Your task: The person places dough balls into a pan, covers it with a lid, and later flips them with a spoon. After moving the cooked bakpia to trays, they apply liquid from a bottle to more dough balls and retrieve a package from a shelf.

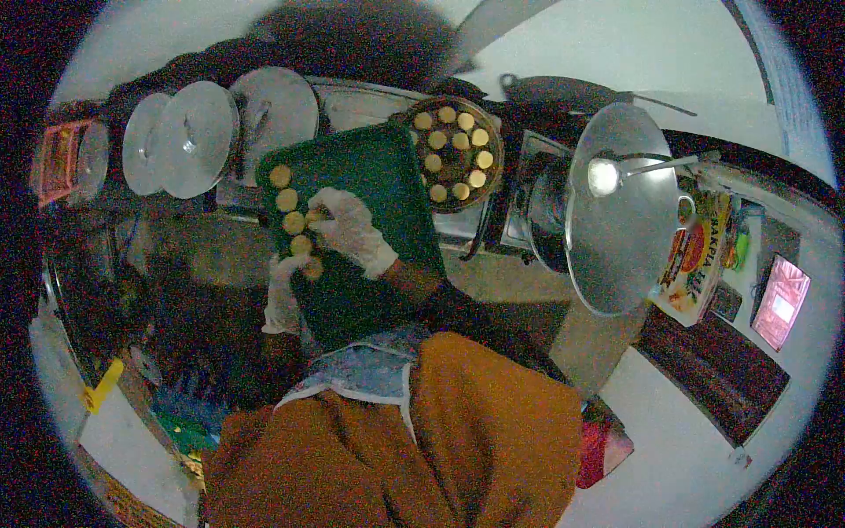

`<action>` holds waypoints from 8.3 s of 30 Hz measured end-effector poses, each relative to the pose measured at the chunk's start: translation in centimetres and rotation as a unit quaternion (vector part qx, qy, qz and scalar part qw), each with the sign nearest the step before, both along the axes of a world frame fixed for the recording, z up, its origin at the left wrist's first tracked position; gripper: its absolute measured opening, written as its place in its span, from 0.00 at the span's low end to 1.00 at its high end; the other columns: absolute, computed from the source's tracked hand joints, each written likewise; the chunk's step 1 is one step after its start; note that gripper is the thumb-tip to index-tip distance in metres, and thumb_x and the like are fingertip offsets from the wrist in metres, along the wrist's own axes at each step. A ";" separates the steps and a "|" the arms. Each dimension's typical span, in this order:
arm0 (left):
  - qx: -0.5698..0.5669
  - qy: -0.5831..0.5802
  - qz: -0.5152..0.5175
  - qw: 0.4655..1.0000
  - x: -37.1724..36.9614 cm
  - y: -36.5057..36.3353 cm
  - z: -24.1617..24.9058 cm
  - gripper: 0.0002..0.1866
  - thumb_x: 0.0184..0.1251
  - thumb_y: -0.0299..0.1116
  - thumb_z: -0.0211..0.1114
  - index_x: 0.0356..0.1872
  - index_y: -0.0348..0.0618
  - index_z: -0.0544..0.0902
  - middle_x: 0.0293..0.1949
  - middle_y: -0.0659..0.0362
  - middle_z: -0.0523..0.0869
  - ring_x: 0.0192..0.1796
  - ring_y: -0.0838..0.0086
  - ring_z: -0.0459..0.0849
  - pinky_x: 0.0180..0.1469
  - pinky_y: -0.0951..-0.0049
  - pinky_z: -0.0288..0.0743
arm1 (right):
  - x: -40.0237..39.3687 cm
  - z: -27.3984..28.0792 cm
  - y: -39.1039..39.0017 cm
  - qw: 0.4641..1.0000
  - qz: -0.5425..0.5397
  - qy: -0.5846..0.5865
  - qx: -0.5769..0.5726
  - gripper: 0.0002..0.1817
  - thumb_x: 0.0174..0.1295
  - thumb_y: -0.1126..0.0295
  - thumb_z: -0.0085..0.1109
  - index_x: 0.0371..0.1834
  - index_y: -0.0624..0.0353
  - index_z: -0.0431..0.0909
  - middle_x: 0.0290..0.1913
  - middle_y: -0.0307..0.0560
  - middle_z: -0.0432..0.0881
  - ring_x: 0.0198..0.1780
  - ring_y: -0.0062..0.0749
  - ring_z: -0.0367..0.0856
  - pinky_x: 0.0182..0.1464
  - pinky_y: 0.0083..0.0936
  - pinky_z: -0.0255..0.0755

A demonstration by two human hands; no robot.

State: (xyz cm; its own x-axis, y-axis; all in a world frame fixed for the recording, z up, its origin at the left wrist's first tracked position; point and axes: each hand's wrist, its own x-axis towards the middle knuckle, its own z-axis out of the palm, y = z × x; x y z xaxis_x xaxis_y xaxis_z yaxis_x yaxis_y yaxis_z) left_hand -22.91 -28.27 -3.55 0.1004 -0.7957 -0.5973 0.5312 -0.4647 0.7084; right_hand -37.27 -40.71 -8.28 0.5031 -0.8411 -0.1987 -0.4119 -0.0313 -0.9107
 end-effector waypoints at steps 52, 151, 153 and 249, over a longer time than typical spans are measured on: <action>0.048 -0.026 0.145 0.988 1.0 2.4 -2.2 0.16 0.60 0.34 0.64 0.49 0.41 0.81 0.44 0.59 0.85 0.45 0.69 0.85 0.50 0.68 0.81 | -16.0 -4.3 -5.7 0.951 -0.141 0.182 -0.205 0.17 0.63 0.71 0.64 0.56 0.53 0.85 0.49 0.50 0.87 0.50 0.40 0.85 0.53 0.34 0.77; -0.085 -0.456 0.402 0.789 26.0 28.6 0.0 0.26 0.65 0.38 0.71 0.61 0.39 0.76 0.64 0.49 0.79 0.60 0.60 0.81 0.63 0.58 0.76 | 32.3 -10.6 -4.2 0.939 0.065 0.257 -0.219 0.15 0.65 0.61 0.60 0.52 0.50 0.85 0.45 0.50 0.87 0.46 0.40 0.86 0.49 0.38 0.79; -0.033 -0.382 0.454 0.805 28.6 28.2 -0.2 0.21 0.67 0.40 0.68 0.56 0.38 0.83 0.59 0.49 0.83 0.59 0.61 0.81 0.62 0.57 0.77 | 31.9 -9.9 -3.7 0.938 0.050 0.249 -0.238 0.14 0.65 0.61 0.60 0.52 0.49 0.84 0.45 0.49 0.87 0.46 0.41 0.86 0.48 0.38 0.79; -0.059 -0.681 0.181 0.707 36.7 17.2 7.5 0.09 0.61 0.24 0.63 0.36 0.33 0.90 0.40 0.53 0.92 0.46 0.67 0.89 0.57 0.68 0.79 | 27.9 -5.4 -6.2 0.920 -0.107 0.324 -0.190 0.27 0.62 0.46 0.60 0.39 0.64 0.86 0.47 0.65 0.86 0.51 0.58 0.84 0.55 0.48 0.76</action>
State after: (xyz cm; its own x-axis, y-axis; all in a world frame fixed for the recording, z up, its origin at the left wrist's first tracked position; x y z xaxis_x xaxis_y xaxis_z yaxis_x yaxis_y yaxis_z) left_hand 13.77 -11.03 3.90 0.7286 -0.6065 0.3185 -0.6118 -0.3671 0.7006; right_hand -9.34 -46.93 -13.71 0.1970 -0.9780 -0.0693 -0.8989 -0.1519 -0.4110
